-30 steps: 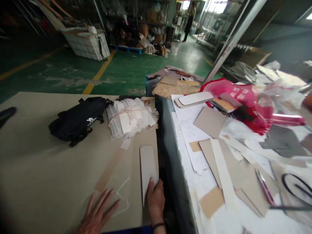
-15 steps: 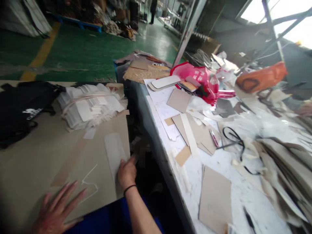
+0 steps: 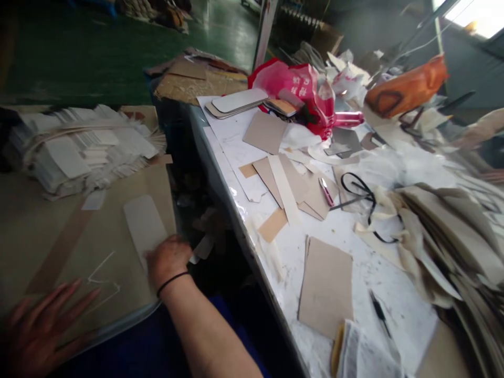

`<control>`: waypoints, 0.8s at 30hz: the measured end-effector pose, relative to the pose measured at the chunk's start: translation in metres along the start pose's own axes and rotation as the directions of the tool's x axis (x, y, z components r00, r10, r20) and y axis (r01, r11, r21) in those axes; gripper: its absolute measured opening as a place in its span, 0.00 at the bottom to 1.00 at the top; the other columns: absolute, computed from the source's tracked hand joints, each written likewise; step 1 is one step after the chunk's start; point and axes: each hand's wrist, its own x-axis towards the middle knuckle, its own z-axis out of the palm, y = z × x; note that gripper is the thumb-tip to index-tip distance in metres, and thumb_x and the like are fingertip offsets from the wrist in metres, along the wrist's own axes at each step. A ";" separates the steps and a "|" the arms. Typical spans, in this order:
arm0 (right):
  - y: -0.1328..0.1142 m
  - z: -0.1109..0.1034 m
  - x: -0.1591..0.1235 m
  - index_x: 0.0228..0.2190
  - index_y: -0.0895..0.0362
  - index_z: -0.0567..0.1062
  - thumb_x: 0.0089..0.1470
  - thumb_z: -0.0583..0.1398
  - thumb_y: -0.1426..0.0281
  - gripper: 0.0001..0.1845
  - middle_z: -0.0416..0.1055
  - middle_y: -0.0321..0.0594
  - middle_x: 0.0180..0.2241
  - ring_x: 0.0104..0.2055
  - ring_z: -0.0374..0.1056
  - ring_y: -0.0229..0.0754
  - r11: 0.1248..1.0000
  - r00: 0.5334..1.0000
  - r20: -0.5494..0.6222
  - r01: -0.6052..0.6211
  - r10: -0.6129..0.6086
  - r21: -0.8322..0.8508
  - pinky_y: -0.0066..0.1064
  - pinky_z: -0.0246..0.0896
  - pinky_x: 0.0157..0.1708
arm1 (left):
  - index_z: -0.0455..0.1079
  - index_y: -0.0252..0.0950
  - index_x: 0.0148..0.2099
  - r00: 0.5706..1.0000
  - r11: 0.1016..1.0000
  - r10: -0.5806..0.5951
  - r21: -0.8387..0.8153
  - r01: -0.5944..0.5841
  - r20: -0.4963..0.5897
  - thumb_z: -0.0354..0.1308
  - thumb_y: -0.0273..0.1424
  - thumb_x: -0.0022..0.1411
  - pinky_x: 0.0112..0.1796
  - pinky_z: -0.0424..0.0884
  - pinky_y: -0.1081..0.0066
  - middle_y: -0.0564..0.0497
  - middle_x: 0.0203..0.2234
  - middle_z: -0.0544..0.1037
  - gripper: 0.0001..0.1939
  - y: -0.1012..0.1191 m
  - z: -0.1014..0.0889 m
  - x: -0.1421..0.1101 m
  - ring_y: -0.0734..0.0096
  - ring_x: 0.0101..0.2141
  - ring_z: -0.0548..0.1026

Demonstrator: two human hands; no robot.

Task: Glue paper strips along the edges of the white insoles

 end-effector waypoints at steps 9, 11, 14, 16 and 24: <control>-0.004 0.023 -0.019 0.62 0.75 0.48 0.44 0.66 0.63 0.54 0.59 0.68 0.56 0.56 0.60 0.62 1.000 0.993 -0.119 0.002 0.001 0.025 0.50 0.63 0.49 | 0.46 0.54 0.65 0.997 0.998 0.032 0.062 -0.028 -0.077 0.49 0.37 0.62 0.59 0.43 0.37 0.49 0.67 0.46 0.31 -0.005 -0.003 -0.008 0.40 0.61 0.55; 0.005 0.020 -0.029 0.62 0.74 0.51 0.44 0.65 0.65 0.50 0.60 0.67 0.55 0.56 0.60 0.63 0.999 0.988 -0.156 -0.013 0.018 0.031 0.50 0.62 0.51 | 0.55 0.47 0.62 0.995 0.996 0.039 0.084 -0.032 -0.087 0.52 0.36 0.61 0.58 0.45 0.36 0.40 0.63 0.56 0.27 -0.006 -0.007 -0.011 0.40 0.60 0.59; 0.021 0.018 -0.050 0.60 0.73 0.54 0.44 0.63 0.66 0.46 0.62 0.65 0.54 0.57 0.60 0.62 0.993 0.968 -0.247 -0.024 0.053 0.119 0.47 0.61 0.53 | 0.66 0.40 0.56 0.995 0.998 -0.048 0.040 0.052 -0.083 0.57 0.39 0.57 0.56 0.49 0.35 0.35 0.58 0.64 0.24 -0.003 -0.014 -0.014 0.39 0.58 0.61; 0.029 0.024 -0.068 0.59 0.70 0.56 0.44 0.62 0.66 0.43 0.62 0.62 0.53 0.57 0.61 0.59 0.977 0.945 -0.328 0.064 0.007 0.203 0.45 0.60 0.55 | 0.69 0.38 0.55 0.987 0.989 -0.138 -0.055 0.134 -0.080 0.58 0.44 0.55 0.54 0.52 0.34 0.33 0.57 0.66 0.27 0.008 -0.020 -0.014 0.38 0.57 0.63; 0.020 0.073 -0.140 0.59 0.63 0.57 0.39 0.64 0.63 0.46 0.66 0.54 0.51 0.53 0.65 0.53 0.696 0.800 -0.392 0.593 -0.454 0.404 0.41 0.63 0.54 | 0.60 0.34 0.61 0.725 -0.096 -0.421 -0.822 0.562 0.545 0.58 0.56 0.50 0.58 0.61 0.51 0.39 0.55 0.70 0.43 0.106 -0.064 0.024 0.48 0.56 0.66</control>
